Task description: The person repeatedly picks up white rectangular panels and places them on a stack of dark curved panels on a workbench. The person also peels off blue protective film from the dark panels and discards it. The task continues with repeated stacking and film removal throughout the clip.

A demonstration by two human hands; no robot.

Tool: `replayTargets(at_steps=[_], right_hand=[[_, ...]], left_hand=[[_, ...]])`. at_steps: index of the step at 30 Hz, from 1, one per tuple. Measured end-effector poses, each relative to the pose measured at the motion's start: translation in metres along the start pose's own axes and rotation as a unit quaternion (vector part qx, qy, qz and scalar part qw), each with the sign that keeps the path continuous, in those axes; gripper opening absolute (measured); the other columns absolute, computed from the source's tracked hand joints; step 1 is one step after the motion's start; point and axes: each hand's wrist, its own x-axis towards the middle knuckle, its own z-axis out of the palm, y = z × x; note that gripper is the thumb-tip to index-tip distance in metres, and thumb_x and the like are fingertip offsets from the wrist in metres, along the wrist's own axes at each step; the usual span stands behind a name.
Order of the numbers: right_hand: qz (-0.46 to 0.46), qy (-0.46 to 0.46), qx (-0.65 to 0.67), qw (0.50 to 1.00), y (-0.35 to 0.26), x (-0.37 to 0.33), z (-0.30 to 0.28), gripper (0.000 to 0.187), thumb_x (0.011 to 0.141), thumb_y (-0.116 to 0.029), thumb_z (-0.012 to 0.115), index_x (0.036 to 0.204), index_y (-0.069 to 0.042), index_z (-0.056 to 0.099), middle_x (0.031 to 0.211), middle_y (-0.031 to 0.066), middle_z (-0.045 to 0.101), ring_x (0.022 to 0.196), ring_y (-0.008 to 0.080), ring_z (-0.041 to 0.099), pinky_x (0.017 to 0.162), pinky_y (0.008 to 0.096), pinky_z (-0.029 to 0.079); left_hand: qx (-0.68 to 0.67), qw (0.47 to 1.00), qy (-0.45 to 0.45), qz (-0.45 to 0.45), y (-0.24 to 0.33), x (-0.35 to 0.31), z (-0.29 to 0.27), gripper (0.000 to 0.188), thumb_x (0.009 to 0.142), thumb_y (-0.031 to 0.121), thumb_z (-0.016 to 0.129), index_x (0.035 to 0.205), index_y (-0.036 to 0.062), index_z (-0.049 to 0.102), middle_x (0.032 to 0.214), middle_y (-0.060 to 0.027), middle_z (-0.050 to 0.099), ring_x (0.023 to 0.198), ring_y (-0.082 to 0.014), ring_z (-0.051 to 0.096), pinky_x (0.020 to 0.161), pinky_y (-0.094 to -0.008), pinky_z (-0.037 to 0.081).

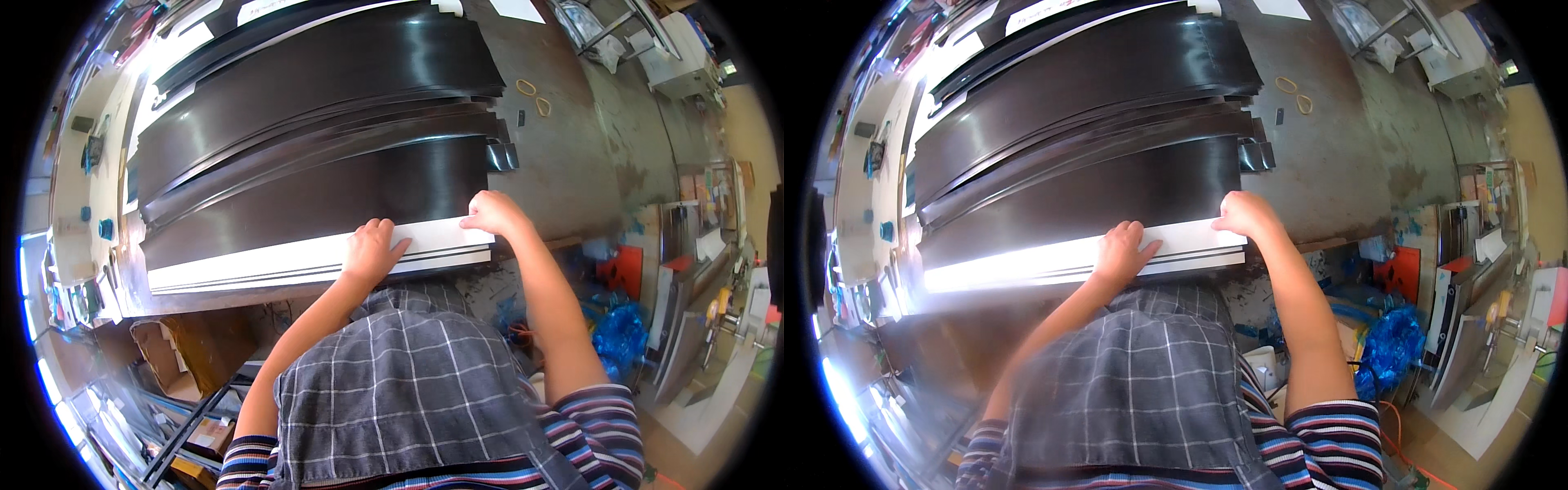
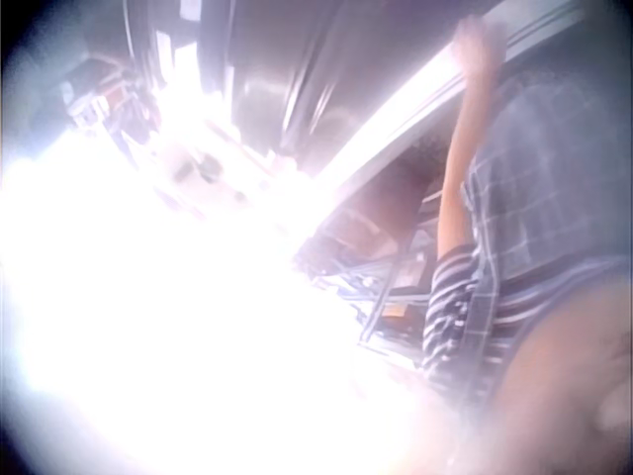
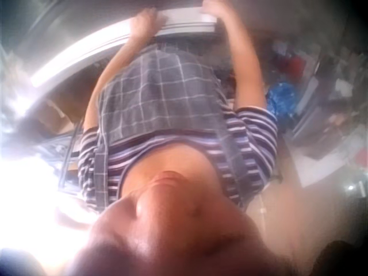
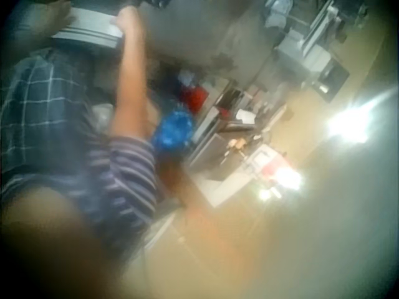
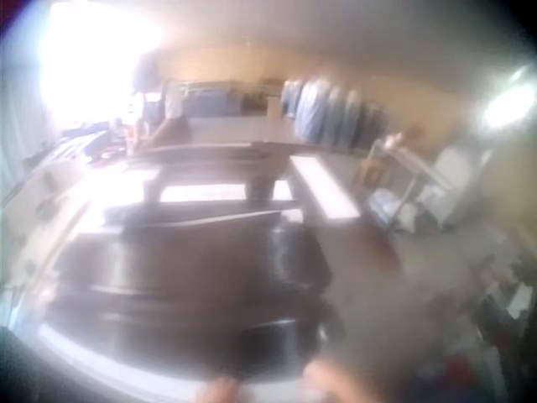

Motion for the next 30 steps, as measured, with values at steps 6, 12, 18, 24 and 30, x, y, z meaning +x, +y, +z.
replayTargets(at_steps=[6,12,18,24,30], right_hand=[[0.041,0.228,-0.121,0.965,-0.030,-0.031,0.024,0.047,0.074,-0.035,0.076,0.104,-0.002,0.061,0.106,0.0156,0.063,0.101,0.0319,0.059,0.087,0.0436,0.044],[-0.223,0.199,-0.019,0.954,-0.063,-0.050,0.112,0.091,0.083,-0.048,0.065,0.147,0.003,0.025,0.155,0.0226,0.021,0.146,0.0334,0.016,0.117,0.0501,0.015],[-0.065,0.237,-0.024,0.969,0.001,-0.071,0.108,0.094,0.086,-0.053,0.059,0.149,0.004,0.019,0.156,0.0221,0.019,0.147,0.0331,0.014,0.117,0.0522,0.012],[-0.055,0.262,-0.065,0.961,0.018,-0.082,0.099,0.079,0.090,-0.046,0.057,0.144,0.004,0.030,0.151,0.0241,0.028,0.141,0.0394,0.026,0.112,0.0535,0.022],[-0.158,0.356,0.464,0.796,0.020,0.027,-0.020,0.048,0.100,-0.039,0.049,0.122,0.003,0.057,0.115,0.0178,0.065,0.112,0.0284,0.060,0.096,0.0395,0.045]], left_hand=[[0.020,0.999,0.009,-0.038,0.014,0.002,0.000,0.046,0.078,0.047,0.072,0.086,0.0028,0.060,0.090,-0.0151,0.063,0.089,-0.0331,0.064,0.073,-0.0436,0.053],[0.012,0.999,0.028,-0.031,0.017,0.003,0.003,0.047,0.073,0.047,0.075,0.082,0.0043,0.057,0.085,-0.0137,0.062,0.085,-0.0340,0.063,0.069,-0.0450,0.051],[0.015,0.999,0.023,-0.032,0.013,-0.003,0.000,0.047,0.073,0.046,0.076,0.080,0.0045,0.055,0.084,-0.0137,0.059,0.084,-0.0342,0.061,0.068,-0.0453,0.049],[0.031,0.999,-0.008,-0.027,0.014,-0.004,-0.005,0.047,0.076,0.046,0.074,0.088,0.0029,0.058,0.090,-0.0160,0.061,0.087,-0.0353,0.062,0.072,-0.0452,0.052],[-0.064,0.998,-0.001,-0.020,0.001,-0.008,-0.011,0.029,0.082,0.032,0.070,0.076,0.0064,0.057,0.078,-0.0111,0.060,0.079,-0.0330,0.062,0.066,-0.0438,0.049]])
